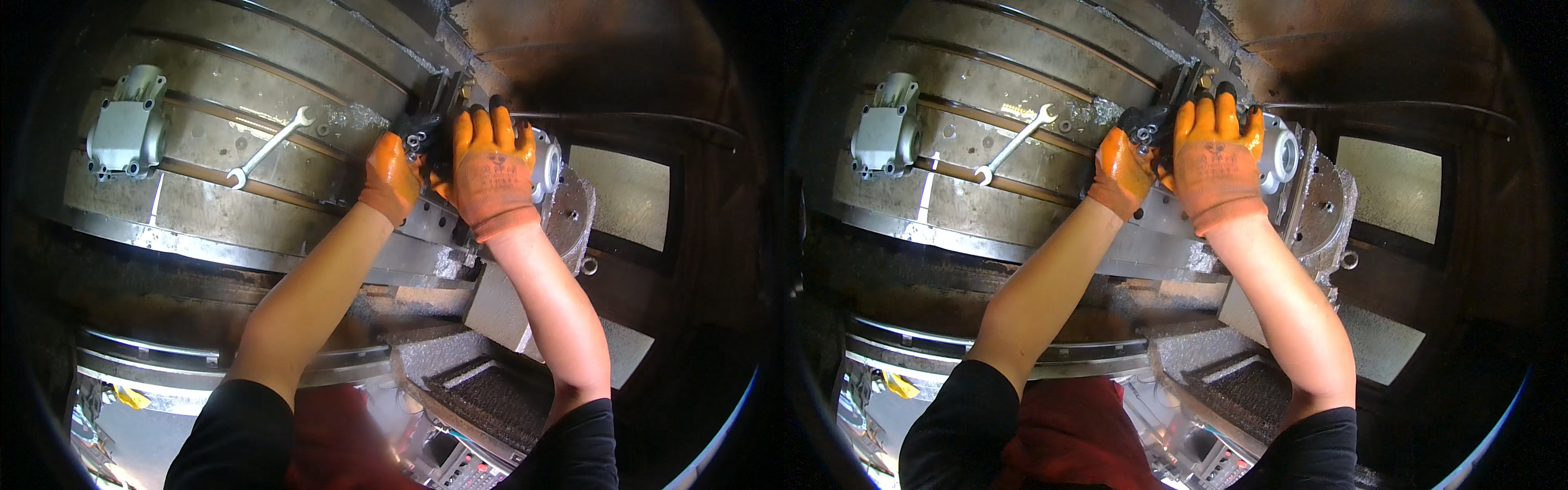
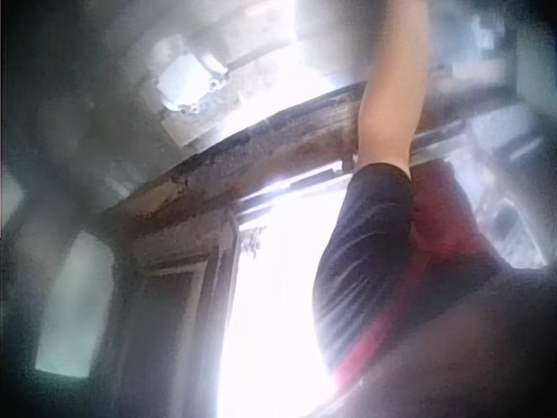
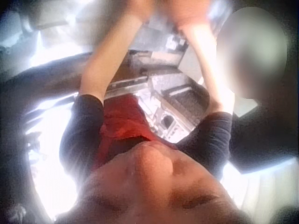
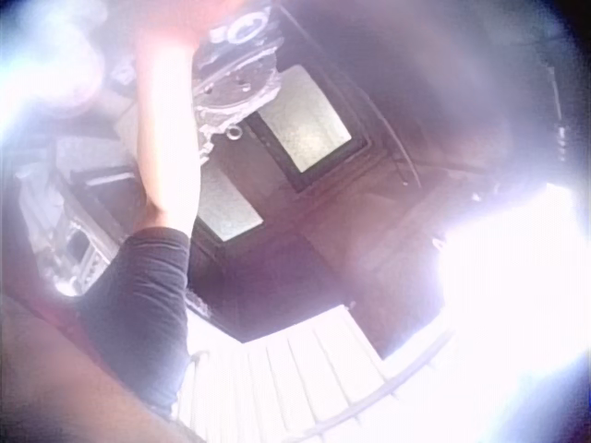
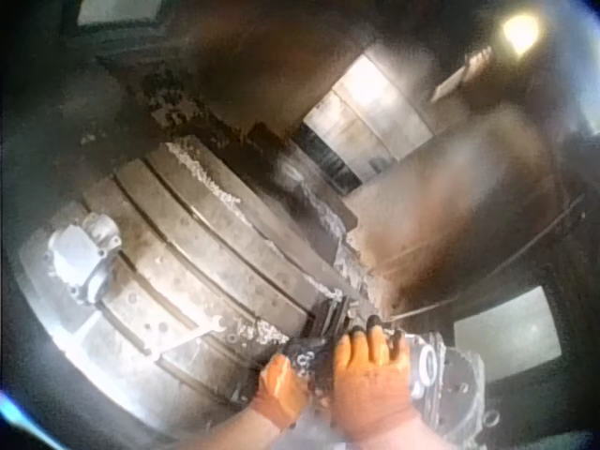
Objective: The person uses measuring gauges to check dimensions of metal rings, then uses a wrench and a grinding tool to work on a metal housing inside a machine.
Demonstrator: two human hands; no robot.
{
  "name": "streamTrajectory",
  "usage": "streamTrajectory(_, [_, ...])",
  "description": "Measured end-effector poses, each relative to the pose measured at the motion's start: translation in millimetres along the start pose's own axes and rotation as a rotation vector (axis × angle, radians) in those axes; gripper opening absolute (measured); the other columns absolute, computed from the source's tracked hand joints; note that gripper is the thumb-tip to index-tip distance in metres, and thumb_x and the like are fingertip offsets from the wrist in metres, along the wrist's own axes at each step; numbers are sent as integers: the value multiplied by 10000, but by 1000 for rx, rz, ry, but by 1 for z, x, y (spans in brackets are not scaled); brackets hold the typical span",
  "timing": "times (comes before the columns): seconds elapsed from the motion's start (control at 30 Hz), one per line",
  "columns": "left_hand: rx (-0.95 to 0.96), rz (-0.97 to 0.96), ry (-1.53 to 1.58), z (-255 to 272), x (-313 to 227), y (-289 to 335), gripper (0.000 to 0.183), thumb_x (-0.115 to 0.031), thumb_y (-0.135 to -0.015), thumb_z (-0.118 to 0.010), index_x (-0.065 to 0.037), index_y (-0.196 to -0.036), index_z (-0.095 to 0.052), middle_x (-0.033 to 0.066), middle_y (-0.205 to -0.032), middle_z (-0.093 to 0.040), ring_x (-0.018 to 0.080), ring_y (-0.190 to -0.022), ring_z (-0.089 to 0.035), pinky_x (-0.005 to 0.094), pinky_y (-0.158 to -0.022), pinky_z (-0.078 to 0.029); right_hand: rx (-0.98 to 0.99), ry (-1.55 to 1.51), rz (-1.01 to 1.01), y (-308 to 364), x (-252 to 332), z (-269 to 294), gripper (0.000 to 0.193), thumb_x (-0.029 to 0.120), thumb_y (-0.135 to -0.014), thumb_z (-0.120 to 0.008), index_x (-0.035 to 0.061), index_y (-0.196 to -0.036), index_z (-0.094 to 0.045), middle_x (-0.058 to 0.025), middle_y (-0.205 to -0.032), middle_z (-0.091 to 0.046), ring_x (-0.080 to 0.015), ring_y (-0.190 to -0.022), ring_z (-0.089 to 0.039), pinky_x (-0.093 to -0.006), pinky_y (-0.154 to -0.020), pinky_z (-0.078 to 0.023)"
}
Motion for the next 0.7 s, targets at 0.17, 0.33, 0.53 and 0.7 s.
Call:
streamTrajectory(0.17, [68,-114,-247,14,7,7,322,41,-937,-472,-86,-1191,-623,38,-1077,-647,141,-953,-604,274,-784,-499,-135,-135,170,1,-13,-11,577,329,-833,-666,53,-1323,-540,-141,-1294,-576,-335,-1285,-488,-649,-1097,-259])
streamTrajectory(0.33, [-26,20,-4,-6,5,16,233,-64,-956,-515,-127,-1119,-670,13,-1027,-650,107,-891,-599,252,-757,-481,-123,-158,81,0,-6,-7,519,302,-805,-693,74,-1256,-575,-136,-1213,-616,-338,-1240,-518,-658,-1081,-269])
streamTrajectory(0.53, [-80,97,129,-9,4,17,189,-218,-945,-588,-128,-1082,-682,9,-966,-658,122,-845,-608,255,-699,-475,-81,-153,119,3,-5,3,456,197,-789,-680,82,-1219,-583,-152,-1183,-627,-359,-1187,-552,-602,-1078,-305])
streamTrajectory(0.7, [-4,-45,-86,9,18,14,189,-241,-946,-590,-136,-1066,-691,11,-937,-661,128,-846,-615,250,-690,-470,-117,-255,150,0,-16,-7,554,359,-777,-725,79,-1230,-574,-154,-1196,-618,-340,-1238,-524,-599,-1096,-287])
Point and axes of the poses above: each hand's wrist, its own y-axis away from the middle knuckle, its own z-axis out of the back of the hand, x = y × z, the point moved 2 cm from there along -y, towards the middle knuckle
